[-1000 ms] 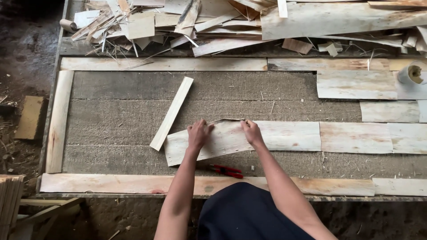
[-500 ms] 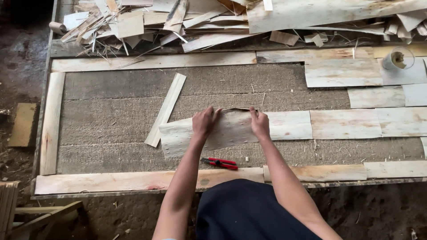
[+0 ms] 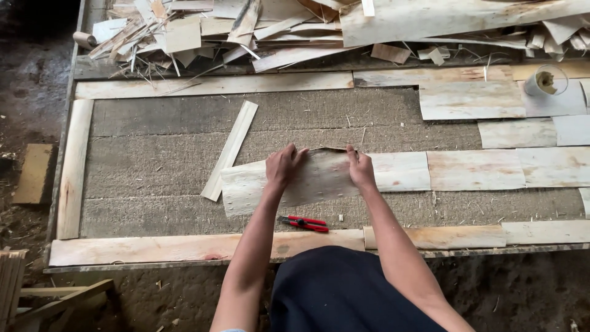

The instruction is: Cutting and fitting thin wood veneer pieces using a utility knife on a workbench.

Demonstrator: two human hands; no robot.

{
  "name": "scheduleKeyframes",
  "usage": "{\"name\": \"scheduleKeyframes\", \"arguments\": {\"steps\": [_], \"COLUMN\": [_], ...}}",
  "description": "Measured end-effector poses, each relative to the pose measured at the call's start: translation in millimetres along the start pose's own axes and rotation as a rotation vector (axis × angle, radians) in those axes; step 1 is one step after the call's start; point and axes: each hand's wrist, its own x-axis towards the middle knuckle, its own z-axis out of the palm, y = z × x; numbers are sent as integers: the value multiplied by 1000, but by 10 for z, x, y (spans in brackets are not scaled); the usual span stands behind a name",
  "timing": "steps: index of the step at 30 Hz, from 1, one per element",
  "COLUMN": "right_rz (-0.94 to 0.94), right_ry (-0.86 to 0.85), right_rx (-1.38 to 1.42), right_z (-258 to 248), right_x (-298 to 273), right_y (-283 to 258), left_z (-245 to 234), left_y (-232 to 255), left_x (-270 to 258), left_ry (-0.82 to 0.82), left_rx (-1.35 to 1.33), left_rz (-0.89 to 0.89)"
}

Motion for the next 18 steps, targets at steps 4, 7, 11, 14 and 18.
{"name": "scheduleKeyframes", "arguments": {"steps": [4, 7, 11, 14, 18], "right_rz": [3, 10, -39, -268, -208], "right_ry": [-8, -18, 139, 79, -737], "right_rx": [9, 18, -195, -168, -512], "right_z": [45, 129, 298, 549, 649], "right_x": [85, 31, -183, -341, -901], "right_y": [110, 68, -137, 65, -122], "left_z": [14, 135, 351, 416, 381], "left_y": [-29, -148, -561, -878, -1077], "left_x": [46, 22, 33, 45, 38], "left_ry": [-11, -15, 154, 165, 38], "left_rx": [4, 52, 256, 314, 326], "left_rz": [4, -15, 10, -41, -214]}}
